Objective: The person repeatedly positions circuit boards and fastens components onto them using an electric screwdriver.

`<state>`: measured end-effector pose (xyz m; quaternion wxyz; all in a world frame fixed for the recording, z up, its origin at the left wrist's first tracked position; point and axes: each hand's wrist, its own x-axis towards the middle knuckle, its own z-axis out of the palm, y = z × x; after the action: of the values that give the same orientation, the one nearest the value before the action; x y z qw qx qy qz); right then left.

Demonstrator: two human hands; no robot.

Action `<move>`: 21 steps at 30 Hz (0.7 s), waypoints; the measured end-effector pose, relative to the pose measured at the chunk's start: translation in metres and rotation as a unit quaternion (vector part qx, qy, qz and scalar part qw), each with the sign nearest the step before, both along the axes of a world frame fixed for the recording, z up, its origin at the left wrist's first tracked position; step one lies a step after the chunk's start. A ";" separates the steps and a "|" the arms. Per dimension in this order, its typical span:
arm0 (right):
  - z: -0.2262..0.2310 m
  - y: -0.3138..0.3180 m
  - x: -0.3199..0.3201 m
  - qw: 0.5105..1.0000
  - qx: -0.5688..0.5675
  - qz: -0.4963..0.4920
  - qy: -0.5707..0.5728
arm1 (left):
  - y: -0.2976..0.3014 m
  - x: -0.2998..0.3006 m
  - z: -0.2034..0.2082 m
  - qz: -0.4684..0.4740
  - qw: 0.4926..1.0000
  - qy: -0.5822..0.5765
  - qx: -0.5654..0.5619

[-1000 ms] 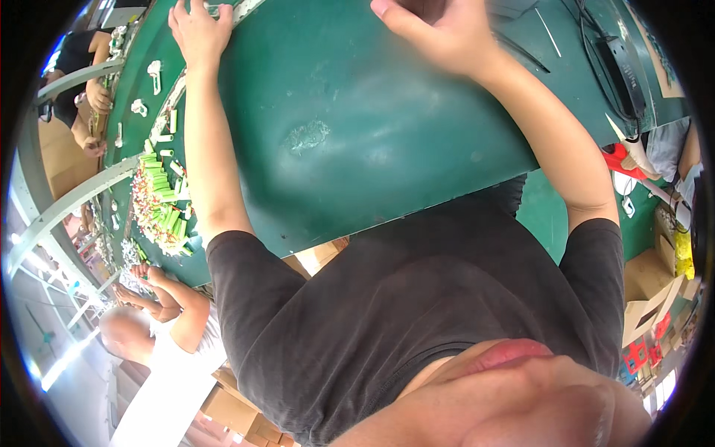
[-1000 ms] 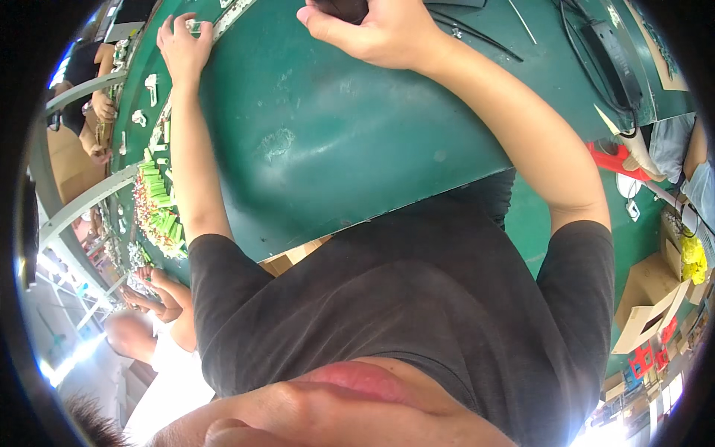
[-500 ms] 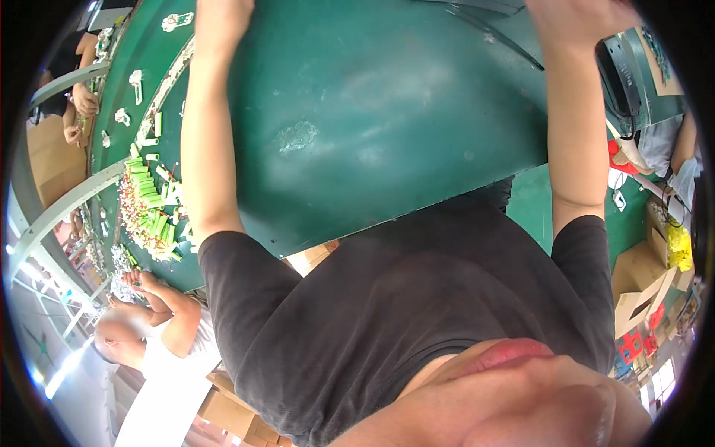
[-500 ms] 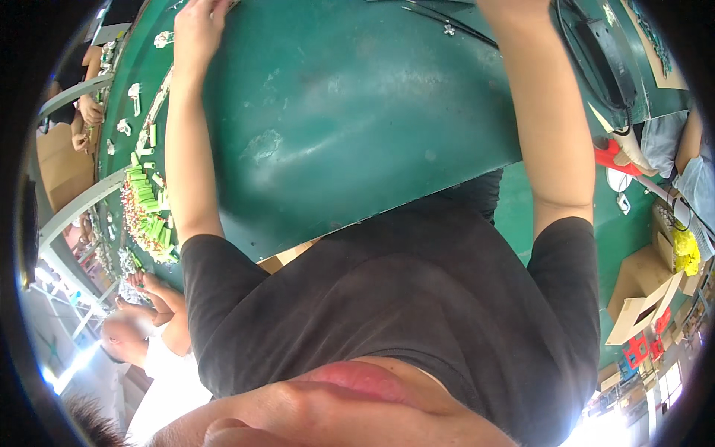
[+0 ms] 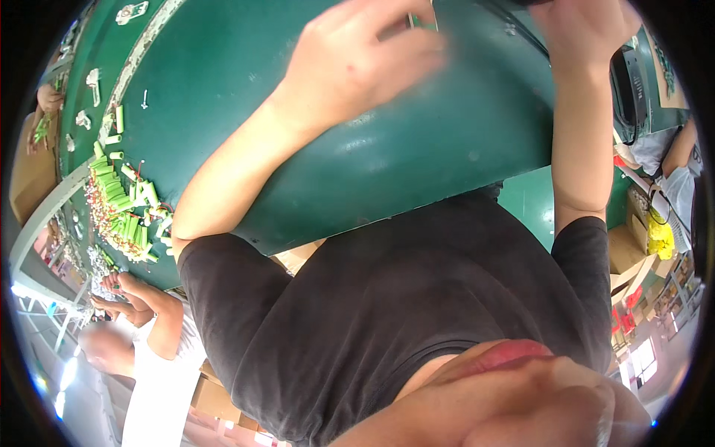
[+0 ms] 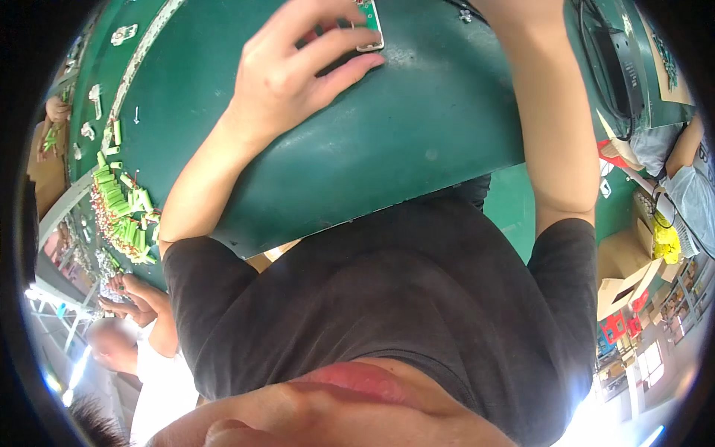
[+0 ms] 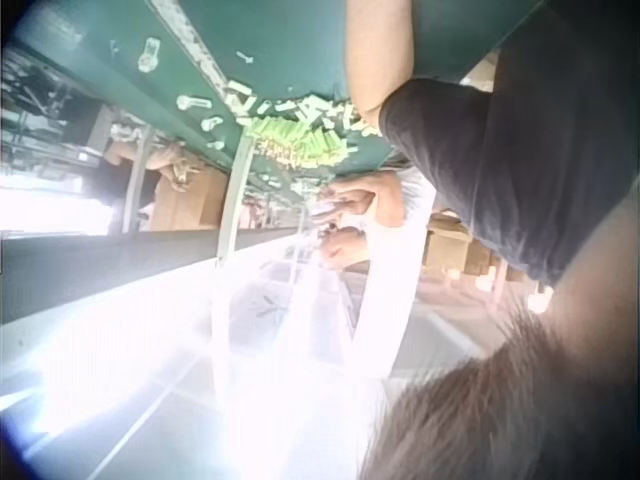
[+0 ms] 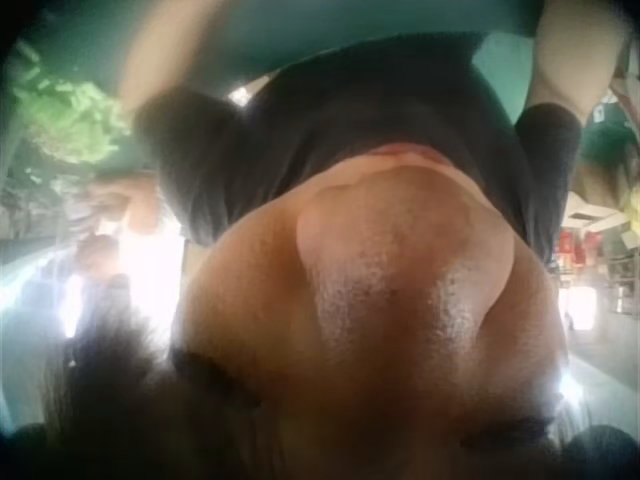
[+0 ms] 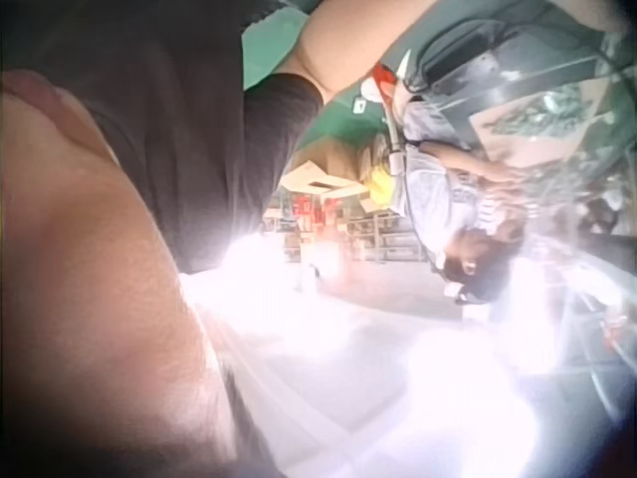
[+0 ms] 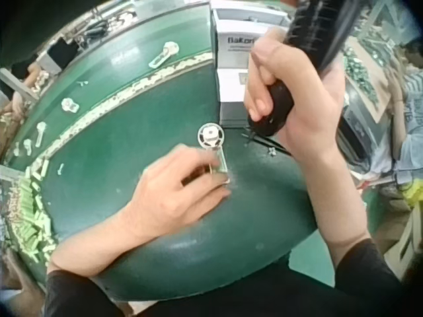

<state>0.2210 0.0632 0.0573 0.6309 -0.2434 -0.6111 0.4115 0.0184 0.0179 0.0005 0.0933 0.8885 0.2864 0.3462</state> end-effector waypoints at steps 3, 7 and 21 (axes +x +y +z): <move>-0.006 -0.008 -0.016 1.000 -0.009 -0.023 -0.004 | 0.015 -0.006 -0.003 -0.012 0.997 -0.060 0.037; -0.021 -0.026 -0.018 0.997 0.022 -0.048 -0.052 | 0.023 -0.014 -0.022 -0.053 0.996 -0.072 -0.006; -0.034 -0.024 -0.021 0.994 0.035 -0.056 -0.086 | 0.015 -0.018 -0.001 -0.034 0.998 0.030 -0.053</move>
<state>0.2003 0.0389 0.0235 0.6057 -0.2896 -0.6628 0.3317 0.0005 0.0334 -0.0005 0.1432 0.9016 0.2762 0.3005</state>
